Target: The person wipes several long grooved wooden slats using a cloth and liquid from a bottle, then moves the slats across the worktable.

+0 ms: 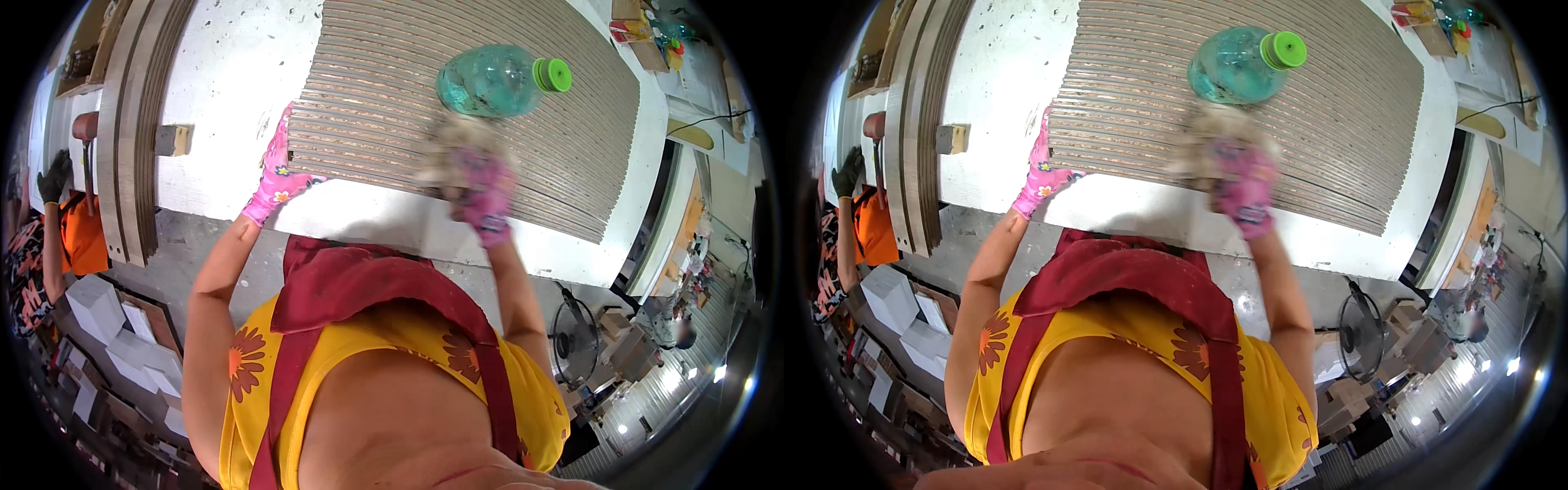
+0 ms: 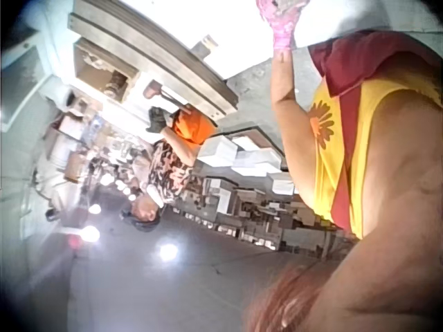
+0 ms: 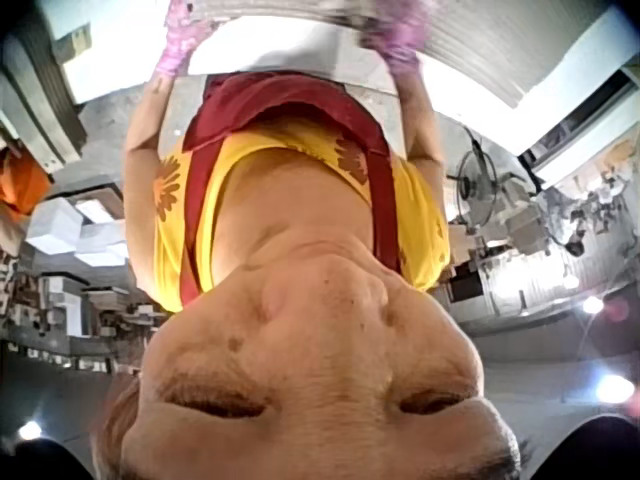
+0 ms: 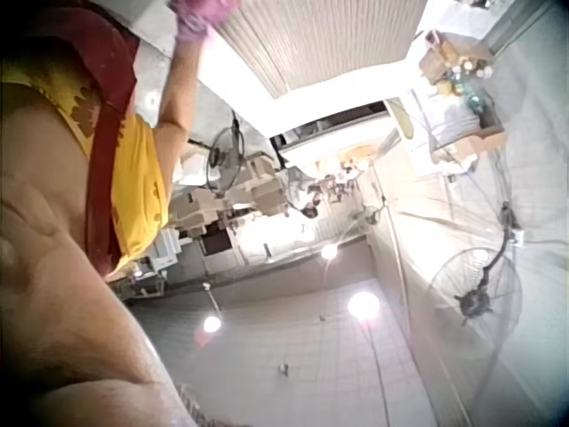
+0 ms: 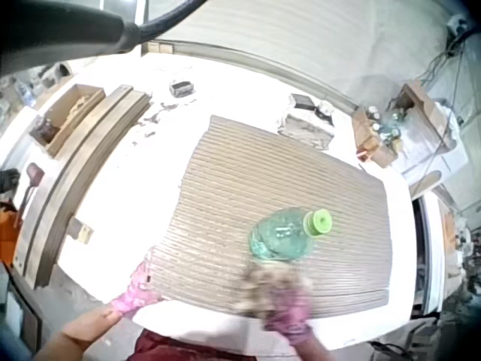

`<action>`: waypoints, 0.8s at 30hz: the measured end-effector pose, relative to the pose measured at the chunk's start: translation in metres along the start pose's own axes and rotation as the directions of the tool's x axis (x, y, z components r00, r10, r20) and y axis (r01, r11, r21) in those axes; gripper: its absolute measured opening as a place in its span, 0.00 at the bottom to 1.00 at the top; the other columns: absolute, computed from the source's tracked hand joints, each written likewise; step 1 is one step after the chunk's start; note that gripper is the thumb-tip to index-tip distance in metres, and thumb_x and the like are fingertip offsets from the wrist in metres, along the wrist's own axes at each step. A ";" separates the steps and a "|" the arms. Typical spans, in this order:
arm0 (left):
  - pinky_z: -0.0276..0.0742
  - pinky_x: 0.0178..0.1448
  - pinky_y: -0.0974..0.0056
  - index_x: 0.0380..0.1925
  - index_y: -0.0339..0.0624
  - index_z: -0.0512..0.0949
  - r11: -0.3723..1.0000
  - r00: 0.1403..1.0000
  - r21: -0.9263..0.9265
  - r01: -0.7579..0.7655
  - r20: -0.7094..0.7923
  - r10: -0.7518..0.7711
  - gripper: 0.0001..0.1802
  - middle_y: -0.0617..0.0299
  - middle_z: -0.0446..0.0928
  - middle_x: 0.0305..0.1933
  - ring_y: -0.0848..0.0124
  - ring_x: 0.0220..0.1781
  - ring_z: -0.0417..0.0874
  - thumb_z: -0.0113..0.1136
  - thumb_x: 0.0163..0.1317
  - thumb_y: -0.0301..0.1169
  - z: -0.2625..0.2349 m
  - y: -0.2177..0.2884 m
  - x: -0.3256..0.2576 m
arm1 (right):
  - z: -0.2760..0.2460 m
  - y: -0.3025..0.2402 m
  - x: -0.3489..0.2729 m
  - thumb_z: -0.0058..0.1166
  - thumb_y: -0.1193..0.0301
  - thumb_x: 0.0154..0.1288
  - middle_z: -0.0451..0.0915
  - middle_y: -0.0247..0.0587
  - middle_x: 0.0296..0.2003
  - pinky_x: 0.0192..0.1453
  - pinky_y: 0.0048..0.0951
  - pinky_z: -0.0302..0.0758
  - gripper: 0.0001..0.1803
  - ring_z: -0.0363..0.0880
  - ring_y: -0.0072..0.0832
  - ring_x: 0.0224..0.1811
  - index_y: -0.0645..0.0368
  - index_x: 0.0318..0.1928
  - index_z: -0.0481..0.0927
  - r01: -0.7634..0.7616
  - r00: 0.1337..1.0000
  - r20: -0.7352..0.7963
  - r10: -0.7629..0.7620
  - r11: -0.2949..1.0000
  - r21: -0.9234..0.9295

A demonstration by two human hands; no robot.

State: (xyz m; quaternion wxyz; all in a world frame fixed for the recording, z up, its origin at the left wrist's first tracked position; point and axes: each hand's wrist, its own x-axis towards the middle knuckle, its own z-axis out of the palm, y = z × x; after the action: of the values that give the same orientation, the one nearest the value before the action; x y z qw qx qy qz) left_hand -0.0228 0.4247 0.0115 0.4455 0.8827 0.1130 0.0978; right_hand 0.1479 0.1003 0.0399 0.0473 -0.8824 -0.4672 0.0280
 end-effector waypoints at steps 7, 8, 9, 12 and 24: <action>0.47 0.73 0.51 0.67 0.36 0.39 0.958 0.999 -0.284 -0.036 -0.003 0.037 0.75 0.46 0.44 0.71 0.54 0.72 0.48 0.68 0.26 0.66 -0.026 0.044 0.023 | -0.058 0.210 -0.097 0.46 0.62 0.62 0.80 0.44 0.29 0.35 0.39 0.73 0.17 0.78 0.36 0.30 0.61 0.42 0.78 -0.783 0.321 -0.066 0.945 0.304 0.543; 0.44 0.73 0.51 0.67 0.36 0.39 0.950 0.996 -0.302 -0.075 -0.058 0.061 0.76 0.46 0.43 0.71 0.54 0.72 0.46 0.66 0.25 0.68 -0.029 0.061 0.035 | -0.036 0.216 -0.088 0.46 0.63 0.61 0.80 0.45 0.31 0.36 0.39 0.73 0.16 0.78 0.38 0.31 0.59 0.43 0.78 -0.821 0.448 -0.188 0.874 0.485 0.301; 0.41 0.74 0.51 0.67 0.36 0.39 0.946 0.990 -0.290 -0.142 -0.046 0.135 0.75 0.47 0.43 0.71 0.55 0.73 0.44 0.64 0.25 0.70 -0.026 0.077 0.055 | -0.018 0.221 -0.079 0.45 0.63 0.60 0.80 0.46 0.34 0.37 0.39 0.74 0.16 0.78 0.40 0.32 0.58 0.43 0.79 -0.812 0.553 -0.309 0.774 0.583 0.007; 0.41 0.73 0.52 0.67 0.36 0.42 0.894 0.935 -0.278 -0.352 -0.062 0.349 0.74 0.48 0.47 0.70 0.56 0.72 0.47 0.63 0.25 0.70 -0.002 0.126 0.119 | -0.028 0.100 0.051 0.46 0.64 0.58 0.74 0.53 0.46 0.55 0.44 0.68 0.20 0.71 0.47 0.51 0.57 0.50 0.76 -0.555 0.787 -0.341 0.514 0.831 -0.027; 0.68 0.49 0.65 0.49 0.35 0.68 0.916 0.971 -0.322 -0.238 -0.043 0.237 0.28 0.58 0.74 0.45 0.69 0.45 0.74 0.63 0.49 0.36 0.055 0.172 0.192 | -0.042 0.332 -0.069 0.39 0.56 0.65 0.80 0.40 0.27 0.35 0.36 0.76 0.19 0.79 0.31 0.29 0.53 0.43 0.78 -0.921 0.358 -0.369 0.858 0.389 0.008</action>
State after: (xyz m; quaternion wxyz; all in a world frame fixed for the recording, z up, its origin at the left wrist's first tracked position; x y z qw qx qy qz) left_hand 0.1951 0.3382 0.1321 0.5696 0.8041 -0.0120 0.1698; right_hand 0.3862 -0.1449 0.0452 0.0090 -0.9850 0.1023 -0.1384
